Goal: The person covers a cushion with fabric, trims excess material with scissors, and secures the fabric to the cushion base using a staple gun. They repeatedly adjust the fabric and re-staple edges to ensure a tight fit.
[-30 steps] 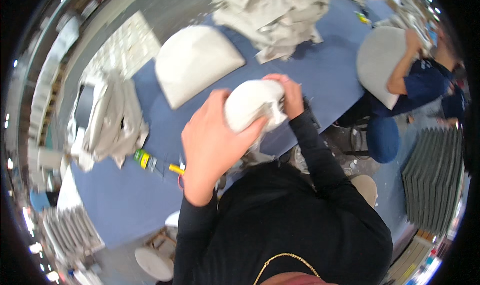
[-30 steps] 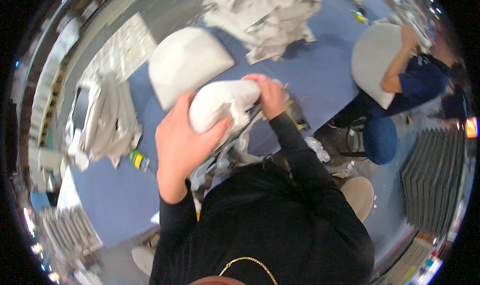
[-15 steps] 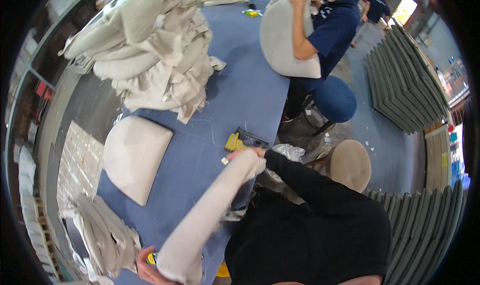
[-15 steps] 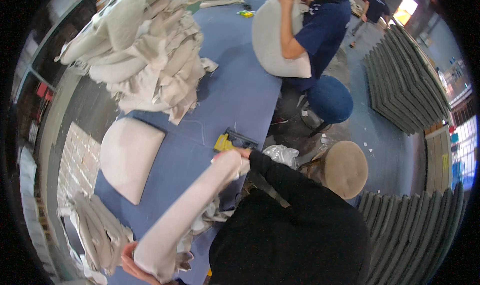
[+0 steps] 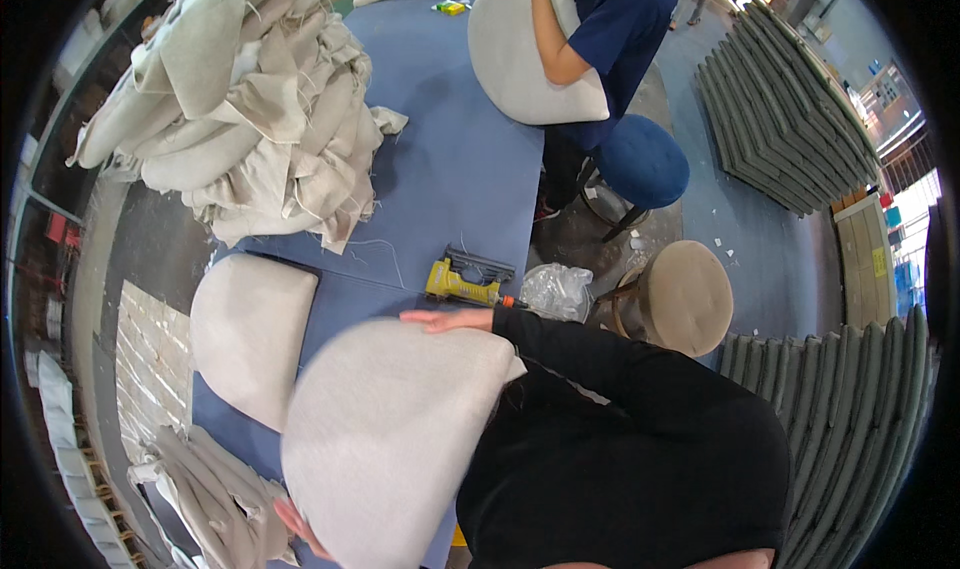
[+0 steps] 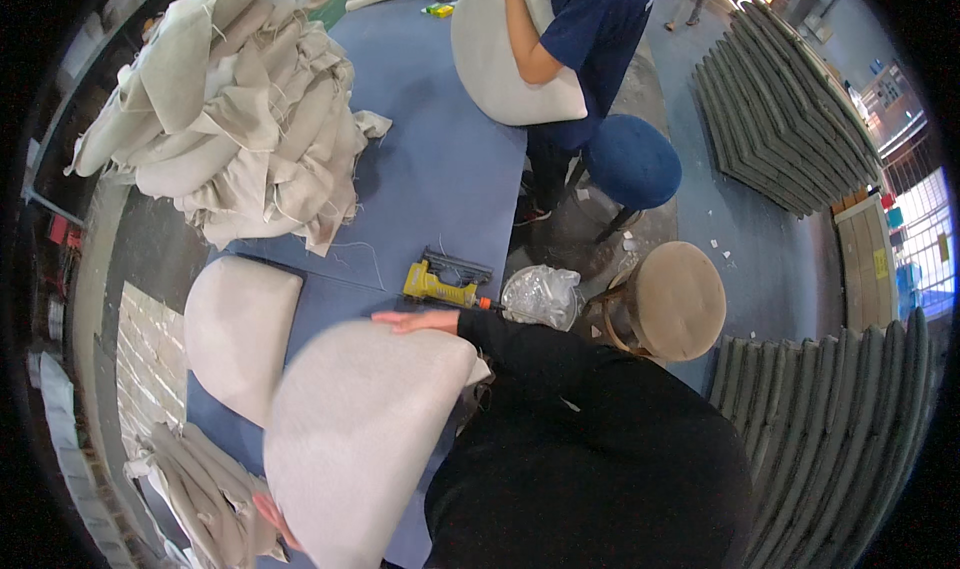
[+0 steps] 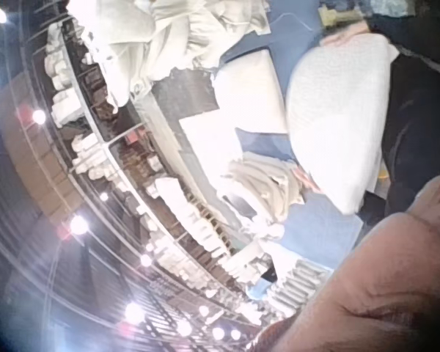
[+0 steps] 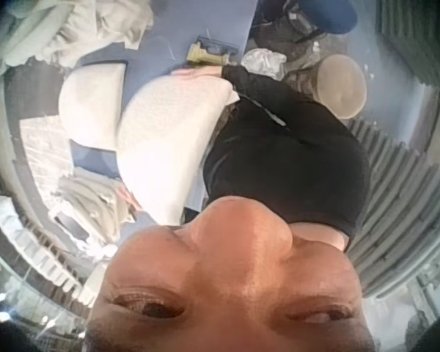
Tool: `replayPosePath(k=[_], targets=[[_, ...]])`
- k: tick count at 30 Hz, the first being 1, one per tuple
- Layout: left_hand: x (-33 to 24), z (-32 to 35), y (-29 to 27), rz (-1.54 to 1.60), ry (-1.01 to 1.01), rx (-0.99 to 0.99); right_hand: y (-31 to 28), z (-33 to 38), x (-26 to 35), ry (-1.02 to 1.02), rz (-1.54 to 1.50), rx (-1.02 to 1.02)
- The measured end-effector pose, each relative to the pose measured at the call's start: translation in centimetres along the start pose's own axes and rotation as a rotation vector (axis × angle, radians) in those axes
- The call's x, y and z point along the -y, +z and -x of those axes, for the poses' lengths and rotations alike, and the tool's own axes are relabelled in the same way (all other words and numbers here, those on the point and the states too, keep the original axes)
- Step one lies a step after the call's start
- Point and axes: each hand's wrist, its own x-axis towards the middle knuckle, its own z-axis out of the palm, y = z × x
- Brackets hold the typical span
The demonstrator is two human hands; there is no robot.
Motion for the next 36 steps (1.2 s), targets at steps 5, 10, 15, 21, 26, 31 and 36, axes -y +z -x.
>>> replayPosePath(k=[5, 10, 15, 21, 26, 31, 36], targets=[[9.8, -4.1, 2.9, 0.153, -0.212, 0.155, -4.2, 0.3, -3.5, 0.278, 0.812, -0.401], [23.6, -6.0, 5.7, -0.592, -0.096, 0.011, -6.2, 2.5, -7.7, 0.296, -0.233, -0.742], [22.8, -4.5, 10.6, -0.881, -0.021, -0.206, -5.9, 4.6, -4.4, 0.314, -0.226, -0.758], [21.3, -4.8, 11.6, -0.848, -0.025, -0.198, -5.7, 2.8, -3.0, 0.328, -0.195, -0.700], [21.4, -4.9, 11.9, -0.884, -0.029, -0.218, -7.4, 2.7, -5.7, 0.281, -0.365, -0.693], [21.8, -4.5, 11.5, -0.893, -0.044, -0.218, -8.7, 2.3, -9.6, 0.352, -0.454, -0.772], [23.3, -5.6, 9.6, -0.736, 0.056, -0.191, -6.9, -0.6, -11.0, 0.350, 0.213, -0.853]])
